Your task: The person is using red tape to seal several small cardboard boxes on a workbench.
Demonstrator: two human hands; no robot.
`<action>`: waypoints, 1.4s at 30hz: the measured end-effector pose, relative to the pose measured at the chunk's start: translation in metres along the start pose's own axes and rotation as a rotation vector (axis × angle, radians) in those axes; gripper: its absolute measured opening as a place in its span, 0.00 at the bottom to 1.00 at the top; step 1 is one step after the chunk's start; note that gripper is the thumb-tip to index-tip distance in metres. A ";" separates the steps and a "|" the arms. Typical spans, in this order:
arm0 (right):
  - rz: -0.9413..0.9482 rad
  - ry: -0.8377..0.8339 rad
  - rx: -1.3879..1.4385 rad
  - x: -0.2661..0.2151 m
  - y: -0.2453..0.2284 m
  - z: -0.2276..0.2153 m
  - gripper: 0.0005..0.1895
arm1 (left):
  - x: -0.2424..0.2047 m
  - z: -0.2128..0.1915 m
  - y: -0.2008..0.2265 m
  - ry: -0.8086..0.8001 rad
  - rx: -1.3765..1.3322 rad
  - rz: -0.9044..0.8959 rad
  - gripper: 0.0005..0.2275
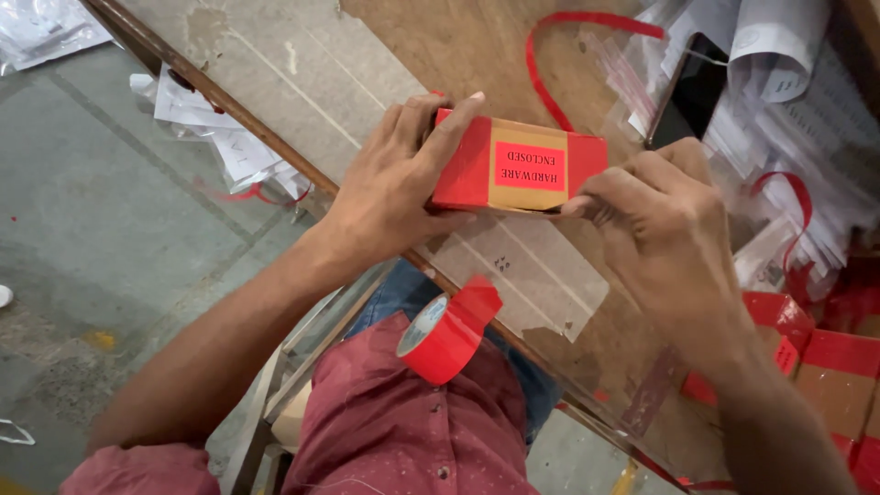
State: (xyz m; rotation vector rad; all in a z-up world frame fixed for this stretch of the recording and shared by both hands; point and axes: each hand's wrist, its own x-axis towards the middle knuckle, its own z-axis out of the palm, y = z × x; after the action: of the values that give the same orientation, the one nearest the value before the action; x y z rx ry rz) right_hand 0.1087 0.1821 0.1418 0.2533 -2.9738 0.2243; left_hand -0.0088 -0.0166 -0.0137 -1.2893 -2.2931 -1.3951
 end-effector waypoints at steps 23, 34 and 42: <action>-0.112 0.077 0.055 0.023 -0.047 0.037 0.10 | -0.003 0.003 0.001 0.047 0.065 -0.016 0.49; -0.140 0.003 -0.098 0.010 -0.031 0.025 0.06 | -0.006 0.002 0.001 0.071 0.022 0.007 0.49; -0.157 0.047 -0.181 0.005 -0.032 0.035 0.06 | -0.005 0.003 0.002 0.058 0.034 -0.010 0.49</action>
State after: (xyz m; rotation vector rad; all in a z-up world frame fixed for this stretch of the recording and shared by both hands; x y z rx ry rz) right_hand 0.1044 0.1447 0.1131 0.4498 -2.8852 -0.0556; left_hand -0.0038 -0.0167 -0.0167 -1.2128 -2.2781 -1.3715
